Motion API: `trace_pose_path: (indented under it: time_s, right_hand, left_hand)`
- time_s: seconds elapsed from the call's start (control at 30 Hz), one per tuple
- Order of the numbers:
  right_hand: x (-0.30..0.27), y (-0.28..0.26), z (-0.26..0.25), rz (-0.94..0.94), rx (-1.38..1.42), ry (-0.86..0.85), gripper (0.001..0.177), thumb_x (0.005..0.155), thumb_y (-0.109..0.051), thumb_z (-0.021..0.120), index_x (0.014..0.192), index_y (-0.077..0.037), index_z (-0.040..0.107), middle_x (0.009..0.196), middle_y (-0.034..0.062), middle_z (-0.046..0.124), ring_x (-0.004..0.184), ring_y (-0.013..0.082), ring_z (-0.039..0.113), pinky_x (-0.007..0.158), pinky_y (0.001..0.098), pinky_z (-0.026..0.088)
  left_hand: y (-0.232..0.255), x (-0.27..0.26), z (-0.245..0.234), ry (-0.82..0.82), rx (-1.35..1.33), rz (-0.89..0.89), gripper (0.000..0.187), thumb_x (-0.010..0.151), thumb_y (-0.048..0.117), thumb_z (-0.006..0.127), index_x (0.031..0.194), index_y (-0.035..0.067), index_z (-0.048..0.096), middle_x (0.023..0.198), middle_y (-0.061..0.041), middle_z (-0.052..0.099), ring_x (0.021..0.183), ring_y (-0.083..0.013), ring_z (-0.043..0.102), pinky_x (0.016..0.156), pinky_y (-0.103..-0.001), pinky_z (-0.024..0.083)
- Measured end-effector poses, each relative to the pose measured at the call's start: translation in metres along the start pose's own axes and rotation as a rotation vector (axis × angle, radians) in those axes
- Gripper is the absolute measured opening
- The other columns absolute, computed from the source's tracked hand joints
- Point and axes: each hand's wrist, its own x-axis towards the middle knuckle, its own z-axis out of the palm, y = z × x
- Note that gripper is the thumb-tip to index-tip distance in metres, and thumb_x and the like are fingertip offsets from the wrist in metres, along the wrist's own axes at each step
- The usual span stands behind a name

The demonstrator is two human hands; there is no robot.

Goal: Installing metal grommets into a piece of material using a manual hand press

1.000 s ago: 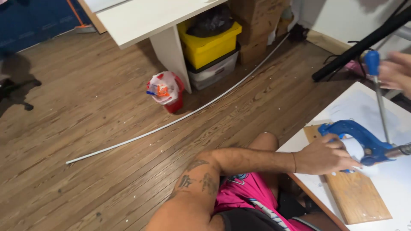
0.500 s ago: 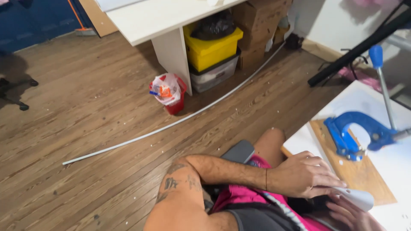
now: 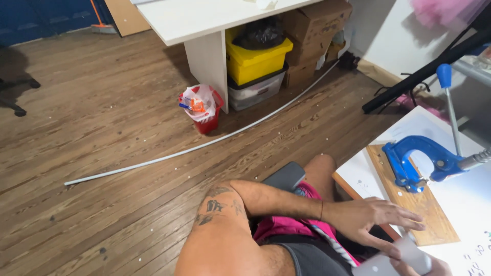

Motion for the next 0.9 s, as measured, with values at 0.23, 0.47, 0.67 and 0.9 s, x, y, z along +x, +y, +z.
trace_pose_path:
  time_s: [0.23, 0.47, 0.67, 0.9]
  right_hand:
    - [-0.049, 0.029, 0.154, 0.157, 0.246, 0.065, 0.024, 0.086, -0.003, 0.076, 0.093, 0.02, 0.074, 0.071, 0.0272, 0.061, 0.059, 0.0343, 0.054, 0.055, 0.041, 0.039]
    - [-0.034, 0.04, 0.162, 0.137, 0.221, 0.295, 0.031, 0.098, -0.017, 0.078, 0.117, 0.008, 0.073, 0.096, 0.0245, 0.072, 0.078, 0.0291, 0.066, 0.069, 0.0418, 0.057]
    - [-0.057, -0.029, 0.167, 0.111, 0.164, 0.376, 0.034, 0.104, -0.021, 0.078, 0.118, 0.009, 0.071, 0.107, 0.0184, 0.071, 0.091, 0.0248, 0.065, 0.082, 0.038, 0.058]
    - [-0.027, 0.043, 0.153, 0.265, 0.187, -0.167, 0.061, 0.071, 0.023, 0.08, 0.131, 0.018, 0.069, 0.117, 0.0357, 0.081, 0.11, 0.04, 0.073, 0.11, 0.0445, 0.051]
  left_hand:
    - [0.006, 0.002, -0.035, -0.067, 0.06, -0.21, 0.066, 0.068, 0.076, 0.059, 0.102, 0.021, 0.071, 0.089, 0.006, 0.071, 0.097, -0.0175, 0.066, 0.121, -0.042, 0.024]
    - [-0.014, -0.009, -0.064, -0.36, 0.145, -0.567, 0.049, 0.062, 0.065, 0.07, 0.081, 0.02, 0.078, 0.075, 0.003, 0.079, 0.076, -0.015, 0.074, 0.066, -0.03, 0.05]
    - [-0.062, -0.021, -0.049, 0.201, -0.582, -0.509, 0.031, 0.077, 0.027, 0.088, 0.096, 0.004, 0.08, 0.091, -0.002, 0.08, 0.077, -0.0028, 0.067, 0.07, -0.015, 0.053]
    - [-0.046, -0.018, -0.046, -0.056, 0.163, -0.269, 0.028, 0.102, 0.058, 0.05, 0.12, 0.049, 0.069, 0.125, 0.016, 0.077, 0.114, -0.0081, 0.074, 0.09, -0.024, 0.056]
